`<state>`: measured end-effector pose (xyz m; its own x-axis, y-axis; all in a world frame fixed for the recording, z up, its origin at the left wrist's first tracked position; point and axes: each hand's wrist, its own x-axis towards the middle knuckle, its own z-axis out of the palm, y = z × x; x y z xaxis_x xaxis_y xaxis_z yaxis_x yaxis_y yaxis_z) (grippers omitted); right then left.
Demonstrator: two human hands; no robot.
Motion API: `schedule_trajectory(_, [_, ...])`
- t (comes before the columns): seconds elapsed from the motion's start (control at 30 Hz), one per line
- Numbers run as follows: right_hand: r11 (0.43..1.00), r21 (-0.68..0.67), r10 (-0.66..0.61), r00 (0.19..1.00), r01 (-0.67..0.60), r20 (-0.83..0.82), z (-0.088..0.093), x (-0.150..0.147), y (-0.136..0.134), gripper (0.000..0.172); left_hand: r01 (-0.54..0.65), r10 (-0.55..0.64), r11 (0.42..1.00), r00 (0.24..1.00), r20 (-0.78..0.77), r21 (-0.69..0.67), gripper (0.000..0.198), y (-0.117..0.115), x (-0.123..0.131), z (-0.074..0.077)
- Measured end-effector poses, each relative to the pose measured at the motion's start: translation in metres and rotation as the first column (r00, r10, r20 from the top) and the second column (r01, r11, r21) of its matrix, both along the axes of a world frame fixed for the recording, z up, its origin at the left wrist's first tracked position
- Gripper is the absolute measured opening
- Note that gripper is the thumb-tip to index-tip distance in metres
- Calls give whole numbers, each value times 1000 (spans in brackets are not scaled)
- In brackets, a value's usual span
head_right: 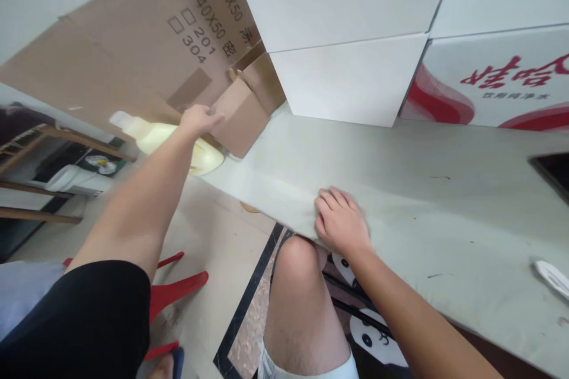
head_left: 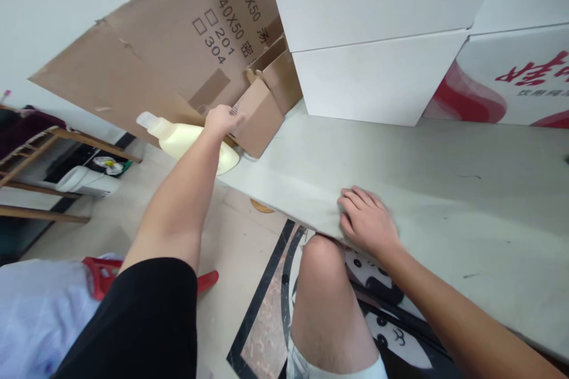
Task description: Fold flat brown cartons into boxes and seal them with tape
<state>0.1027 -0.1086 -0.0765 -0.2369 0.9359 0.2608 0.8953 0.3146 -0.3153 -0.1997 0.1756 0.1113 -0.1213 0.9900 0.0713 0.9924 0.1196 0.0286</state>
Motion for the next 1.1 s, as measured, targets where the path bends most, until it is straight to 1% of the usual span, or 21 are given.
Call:
schedule_trajectory(0.07, [1000,-6,-3,1000,3,-5,1,0,0,32,55,-55,998,998,2,-2,28,-7,5,2])
schedule_trajectory(0.17, [1000,-29,-1,1000,0,-6,3,-1,0,33,115,-115,993,993,37,-4,34,-23,13,7])
schedule_trajectory(0.27, [999,-50,9,1000,-10,-11,6,-1,0,33,151,-150,986,988,26,-63,42,-45,26,18])
schedule_trajectory(0.33, [998,-64,11,1000,-13,-26,8,0,0,34,202,-203,973,979,-1,-112,46,-64,39,25])
schedule_trajectory(0.43, [997,-81,5,998,-10,-68,9,0,3,35,357,-356,919,934,33,-170,44,-95,68,31])
schedule_trajectory(0.5, [994,-108,9,990,-25,-139,10,0,5,35,443,-423,872,896,135,-207,35,-116,92,30])
schedule_trajectory(0.57, [988,-148,17,975,-51,-220,10,1,2,35,575,-518,791,811,271,-209,34,-135,117,26])
schedule_trajectory(0.63, [982,-179,8,965,-56,-261,12,6,-8,35,706,-600,688,683,417,-167,39,-152,142,19])
schedule_trajectory(0.7, [980,-197,-21,960,-36,-278,17,19,-29,35,789,-618,606,547,565,-102,44,-167,166,13])
schedule_trajectory(0.77, [986,-165,-43,942,-13,-334,29,41,-58,32,825,-587,564,435,683,-40,43,-180,189,7])
schedule_trajectory(0.8, [998,-64,-14,915,-12,-403,37,55,-74,28,835,-577,550,394,715,-16,42,-187,201,4])
schedule_trajectory(0.83, [999,49,10,891,14,-455,45,72,-89,24,846,-582,534,363,728,4,40,-193,213,2])
schedule_trajectory(0.87, [986,135,-26,877,103,-480,54,90,-103,19,860,-599,510,341,724,18,37,-198,224,0])
schedule_trajectory(0.9, [945,215,-110,858,247,-502,63,109,-114,16,875,-627,482,324,708,27,35,-204,236,-2])
schedule_trajectory(0.93, [878,281,-199,830,387,-522,71,128,-123,14,892,-657,451,306,689,35,33,-208,248,-4])
schedule_trajectory(0.97, [805,309,-285,787,507,-547,77,146,-129,12,907,-683,418,284,673,42,32,-213,259,-5])
schedule_trajectory(1.03, [677,346,-361,703,649,-613,84,178,-136,11,936,-726,346,228,649,58,36,-220,280,-5])
schedule_trajectory(1.07, [628,355,-372,669,692,-644,86,190,-137,11,950,-745,305,197,637,62,38,-223,290,-5])
schedule_trajectory(1.1, [594,368,-367,648,715,-667,86,201,-137,14,963,-763,264,170,624,60,39,-225,298,-5])
